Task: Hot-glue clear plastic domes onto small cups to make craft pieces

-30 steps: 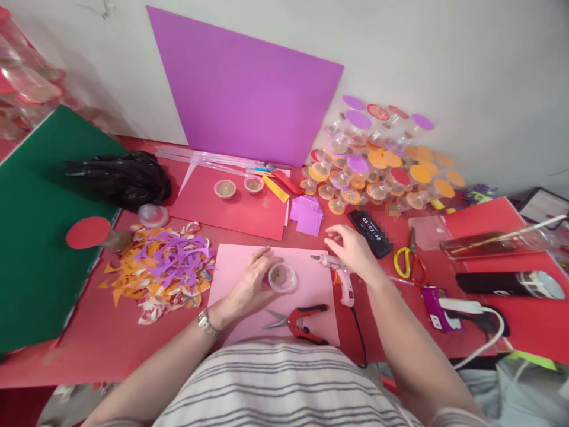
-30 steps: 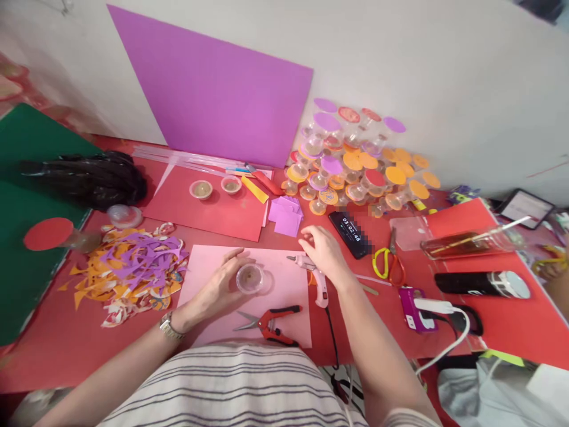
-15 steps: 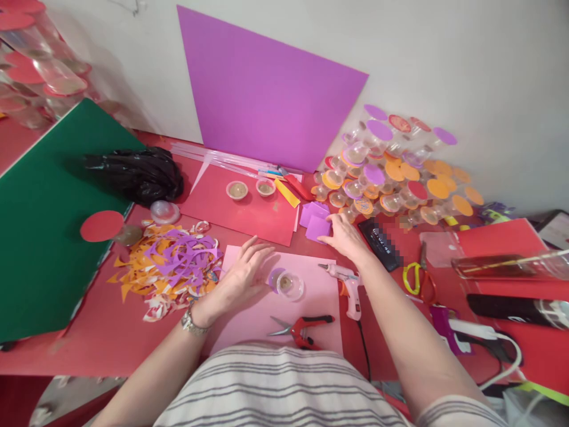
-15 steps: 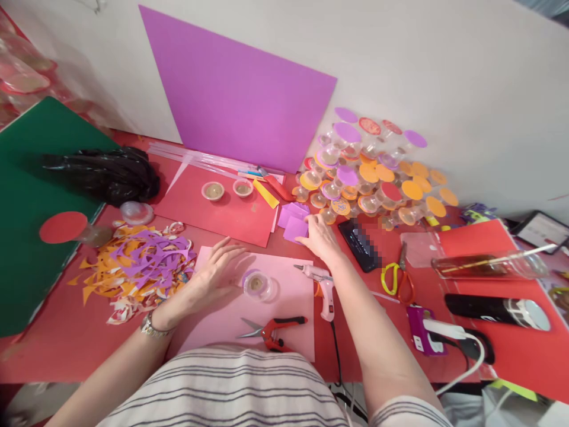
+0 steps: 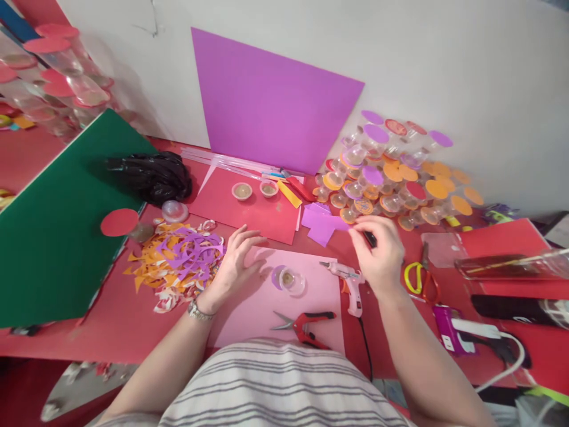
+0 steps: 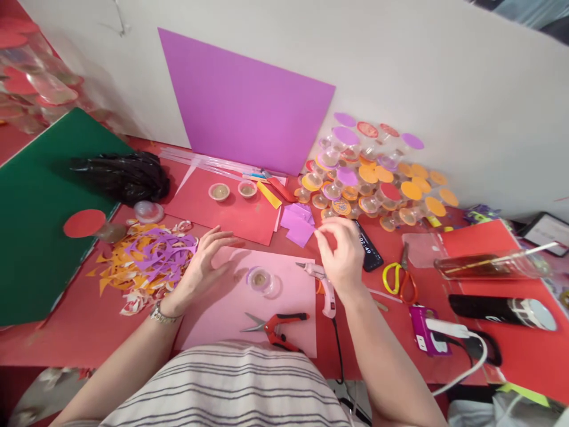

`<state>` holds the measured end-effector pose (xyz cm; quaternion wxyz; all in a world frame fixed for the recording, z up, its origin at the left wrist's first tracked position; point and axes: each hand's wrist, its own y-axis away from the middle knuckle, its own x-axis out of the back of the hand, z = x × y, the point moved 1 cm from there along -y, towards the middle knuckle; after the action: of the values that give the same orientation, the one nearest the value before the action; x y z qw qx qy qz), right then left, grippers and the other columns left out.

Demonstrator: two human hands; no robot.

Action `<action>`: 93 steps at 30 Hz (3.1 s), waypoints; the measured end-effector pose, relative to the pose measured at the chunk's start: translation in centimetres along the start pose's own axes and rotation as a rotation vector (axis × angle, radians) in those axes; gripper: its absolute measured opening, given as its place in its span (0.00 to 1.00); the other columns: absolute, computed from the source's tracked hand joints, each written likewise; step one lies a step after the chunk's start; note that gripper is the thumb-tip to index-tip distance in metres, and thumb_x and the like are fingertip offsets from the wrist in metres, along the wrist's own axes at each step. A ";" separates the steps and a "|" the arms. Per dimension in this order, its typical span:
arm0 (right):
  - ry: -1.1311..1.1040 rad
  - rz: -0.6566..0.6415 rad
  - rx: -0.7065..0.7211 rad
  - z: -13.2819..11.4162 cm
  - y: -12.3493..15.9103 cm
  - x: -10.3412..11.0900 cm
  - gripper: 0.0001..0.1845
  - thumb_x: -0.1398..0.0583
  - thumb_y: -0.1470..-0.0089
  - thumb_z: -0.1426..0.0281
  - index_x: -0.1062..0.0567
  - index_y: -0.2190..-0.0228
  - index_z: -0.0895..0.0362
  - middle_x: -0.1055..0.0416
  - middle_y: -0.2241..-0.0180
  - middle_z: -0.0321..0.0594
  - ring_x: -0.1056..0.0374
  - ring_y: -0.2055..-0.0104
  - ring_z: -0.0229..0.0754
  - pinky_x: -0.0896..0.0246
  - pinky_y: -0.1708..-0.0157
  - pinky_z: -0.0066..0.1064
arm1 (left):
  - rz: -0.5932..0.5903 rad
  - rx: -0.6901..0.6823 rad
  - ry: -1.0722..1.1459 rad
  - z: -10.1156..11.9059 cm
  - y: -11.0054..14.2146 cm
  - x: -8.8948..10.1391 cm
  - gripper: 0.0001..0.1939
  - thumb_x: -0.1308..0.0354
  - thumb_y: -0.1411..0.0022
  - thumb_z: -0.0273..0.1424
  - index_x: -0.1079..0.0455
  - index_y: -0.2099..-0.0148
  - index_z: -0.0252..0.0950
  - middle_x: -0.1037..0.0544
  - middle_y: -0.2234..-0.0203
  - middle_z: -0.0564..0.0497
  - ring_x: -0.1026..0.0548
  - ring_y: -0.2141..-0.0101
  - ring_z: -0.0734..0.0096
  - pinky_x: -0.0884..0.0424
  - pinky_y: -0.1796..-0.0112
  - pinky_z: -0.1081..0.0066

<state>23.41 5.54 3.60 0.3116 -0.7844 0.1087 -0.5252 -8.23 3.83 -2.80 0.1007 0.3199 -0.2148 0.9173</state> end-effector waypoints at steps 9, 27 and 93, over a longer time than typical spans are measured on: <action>0.133 0.357 0.588 -4.9 1.0 3.1 0.16 0.32 0.50 0.79 0.22 0.63 0.46 0.31 0.67 0.35 0.36 0.61 0.40 0.35 0.56 0.37 | 0.242 0.006 0.073 0.5 -0.2 -0.7 0.09 0.42 0.33 0.34 0.29 0.51 0.39 0.21 0.59 0.47 0.28 0.48 0.60 0.31 0.46 0.57; -0.177 -0.151 0.150 -6.2 2.5 1.7 0.05 0.38 0.43 0.62 0.21 0.70 0.41 0.29 0.73 0.37 0.33 0.65 0.45 0.33 0.51 0.47 | -0.013 0.294 0.903 7.6 -4.4 1.2 0.20 0.32 0.44 0.43 0.30 0.60 0.33 0.23 0.66 0.50 0.25 0.64 0.74 0.28 0.60 0.74; -0.416 -0.235 -0.396 -7.3 8.0 -0.1 0.19 0.42 0.40 0.53 0.26 0.59 0.56 0.24 0.64 0.45 0.27 0.63 0.45 0.29 0.62 0.39 | -0.281 0.296 0.296 5.0 -5.1 -1.8 0.09 0.43 0.36 0.31 0.24 0.57 0.34 0.19 0.63 0.50 0.23 0.63 0.70 0.29 0.59 0.73</action>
<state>18.14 -3.40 0.49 0.1055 -0.9277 0.0512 -0.3543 -2.45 5.97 1.22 0.2096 0.2199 -0.0147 0.9526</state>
